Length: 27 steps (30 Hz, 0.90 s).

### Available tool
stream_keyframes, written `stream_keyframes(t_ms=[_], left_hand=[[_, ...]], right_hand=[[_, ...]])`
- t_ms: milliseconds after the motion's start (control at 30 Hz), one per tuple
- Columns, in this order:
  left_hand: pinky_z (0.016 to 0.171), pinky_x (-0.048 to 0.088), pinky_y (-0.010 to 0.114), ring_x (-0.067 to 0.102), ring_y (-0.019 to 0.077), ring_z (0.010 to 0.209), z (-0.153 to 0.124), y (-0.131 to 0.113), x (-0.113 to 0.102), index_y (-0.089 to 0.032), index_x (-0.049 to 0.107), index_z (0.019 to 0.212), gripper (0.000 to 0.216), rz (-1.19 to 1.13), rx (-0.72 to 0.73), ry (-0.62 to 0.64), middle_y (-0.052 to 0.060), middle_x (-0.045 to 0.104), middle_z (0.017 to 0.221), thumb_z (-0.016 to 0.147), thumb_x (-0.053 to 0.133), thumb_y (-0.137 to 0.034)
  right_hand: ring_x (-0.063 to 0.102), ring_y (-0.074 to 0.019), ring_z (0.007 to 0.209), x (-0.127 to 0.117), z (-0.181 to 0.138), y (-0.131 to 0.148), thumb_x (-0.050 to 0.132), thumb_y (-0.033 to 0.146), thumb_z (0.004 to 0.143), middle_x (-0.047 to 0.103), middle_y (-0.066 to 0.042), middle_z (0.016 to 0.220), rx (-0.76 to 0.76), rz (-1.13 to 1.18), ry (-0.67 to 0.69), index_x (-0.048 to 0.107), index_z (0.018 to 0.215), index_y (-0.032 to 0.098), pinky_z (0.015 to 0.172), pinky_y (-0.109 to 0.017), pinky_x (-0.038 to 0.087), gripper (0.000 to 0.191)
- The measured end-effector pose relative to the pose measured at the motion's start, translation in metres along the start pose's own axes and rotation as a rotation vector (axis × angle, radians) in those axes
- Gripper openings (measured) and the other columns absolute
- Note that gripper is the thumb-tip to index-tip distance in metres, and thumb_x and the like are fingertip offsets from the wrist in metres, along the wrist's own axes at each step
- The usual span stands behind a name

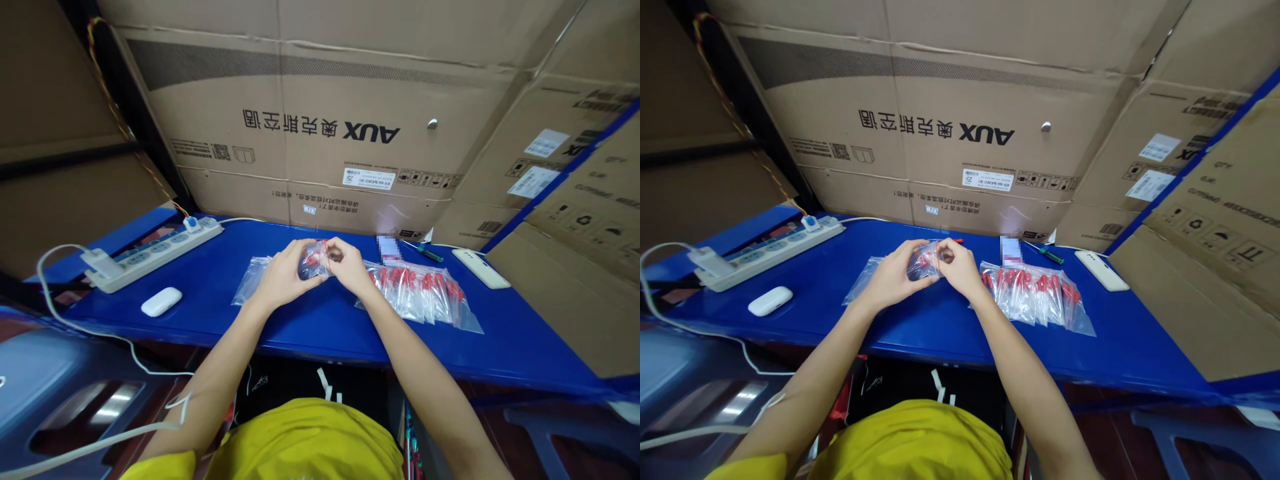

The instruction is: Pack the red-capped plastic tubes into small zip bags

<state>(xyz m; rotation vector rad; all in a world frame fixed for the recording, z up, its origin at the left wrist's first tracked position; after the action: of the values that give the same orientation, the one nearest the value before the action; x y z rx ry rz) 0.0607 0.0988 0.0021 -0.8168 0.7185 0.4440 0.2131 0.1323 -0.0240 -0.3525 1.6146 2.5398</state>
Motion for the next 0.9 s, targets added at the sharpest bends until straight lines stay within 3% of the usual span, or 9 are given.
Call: stream_keyframes(t_ms=[100, 167, 233, 333, 433, 500, 667, 900], left_hand=[[0.112, 0.052, 0.050, 0.066, 0.0363, 0.135, 0.000, -0.001, 0.000, -0.027, 0.054, 0.150, 0.079, -0.089, 0.013, 0.010, 0.012, 0.066, 0.149, 0.084, 0.086, -0.058], [0.102, 0.056, 0.047, 0.072, 0.0331, 0.119, 0.002, 0.005, -0.001, -0.025, 0.055, 0.149, 0.072, -0.183, -0.046, 0.012, 0.012, 0.073, 0.136, 0.089, 0.079, -0.059], [0.086, 0.058, 0.043, 0.074, 0.0278, 0.093, 0.002, 0.018, -0.003, -0.023, 0.058, 0.146, 0.060, -0.310, -0.165, -0.002, 0.009, 0.078, 0.110, 0.099, 0.065, -0.060], [0.071, 0.053, 0.036, 0.067, 0.0221, 0.074, 0.000, 0.032, 0.002, -0.022, 0.066, 0.135, 0.050, -0.526, -0.305, 0.066, 0.004, 0.075, 0.089, 0.102, 0.060, -0.059], [0.069, 0.050, 0.033, 0.063, 0.0187, 0.072, -0.002, 0.027, 0.013, -0.021, 0.076, 0.103, 0.039, -0.651, -0.302, 0.237, 0.004, 0.074, 0.088, 0.095, 0.072, -0.059], [0.067, 0.049, 0.032, 0.061, 0.0175, 0.069, -0.004, 0.022, 0.015, -0.020, 0.075, 0.087, 0.042, -0.671, -0.280, 0.280, 0.004, 0.072, 0.081, 0.095, 0.072, -0.061], [0.065, 0.046, 0.029, 0.059, 0.0162, 0.068, -0.003, 0.021, 0.015, -0.019, 0.075, 0.086, 0.042, -0.698, -0.283, 0.246, 0.004, 0.072, 0.080, 0.095, 0.074, -0.060], [0.064, 0.043, 0.026, 0.057, 0.0141, 0.065, -0.001, 0.025, 0.015, -0.018, 0.073, 0.086, 0.042, -0.740, -0.296, 0.190, 0.002, 0.070, 0.077, 0.092, 0.077, -0.059]], right_hand=[[0.077, -0.0215, 0.080, 0.001, 0.000, -0.006, 0.081, 0.040, 0.081, 0.078, 0.001, 0.085, 0.059, 0.125, 0.003, 0.066, 0.090, 0.025, 0.072, -0.031, 0.060, 0.023], [0.076, -0.0212, 0.075, -0.002, 0.001, -0.008, 0.087, 0.043, 0.077, 0.078, 0.000, 0.082, 0.103, 0.180, -0.002, 0.068, 0.089, 0.024, 0.066, -0.030, 0.058, 0.029], [0.076, -0.0212, 0.074, -0.007, 0.002, -0.008, 0.092, 0.045, 0.072, 0.080, -0.001, 0.083, 0.146, 0.237, 0.011, 0.072, 0.091, 0.023, 0.064, -0.030, 0.059, 0.035], [0.077, -0.0216, 0.077, -0.013, 0.002, -0.003, 0.096, 0.047, 0.068, 0.082, -0.002, 0.087, 0.179, 0.305, 0.057, 0.078, 0.094, 0.023, 0.072, -0.034, 0.063, 0.040], [0.077, -0.0211, 0.079, -0.015, 0.000, 0.006, 0.097, 0.048, 0.070, 0.082, -0.002, 0.087, 0.168, 0.317, 0.125, 0.079, 0.092, 0.023, 0.077, -0.036, 0.064, 0.038], [0.076, -0.0201, 0.077, -0.014, -0.001, 0.010, 0.097, 0.049, 0.072, 0.082, -0.002, 0.086, 0.157, 0.289, 0.164, 0.079, 0.089, 0.022, 0.076, -0.035, 0.062, 0.036], [0.072, -0.0182, 0.075, -0.011, -0.004, 0.009, 0.092, 0.051, 0.079, 0.081, -0.003, 0.084, 0.174, 0.219, 0.250, 0.080, 0.087, 0.020, 0.076, -0.033, 0.058, 0.034], [0.073, -0.0181, 0.079, -0.014, -0.003, 0.004, 0.095, 0.046, 0.076, 0.081, -0.003, 0.089, 0.202, 0.243, 0.271, 0.079, 0.091, 0.021, 0.077, -0.031, 0.056, 0.034]])
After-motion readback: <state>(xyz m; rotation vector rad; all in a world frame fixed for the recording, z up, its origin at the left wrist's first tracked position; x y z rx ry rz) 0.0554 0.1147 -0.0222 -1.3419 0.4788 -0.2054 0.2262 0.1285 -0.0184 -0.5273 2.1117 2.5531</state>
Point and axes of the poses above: each hand's wrist, its own z-axis towards the middle knuckle, its own x-axis out of the palm, y = z × x, the point moved 9 cm from there along z, towards the middle knuckle
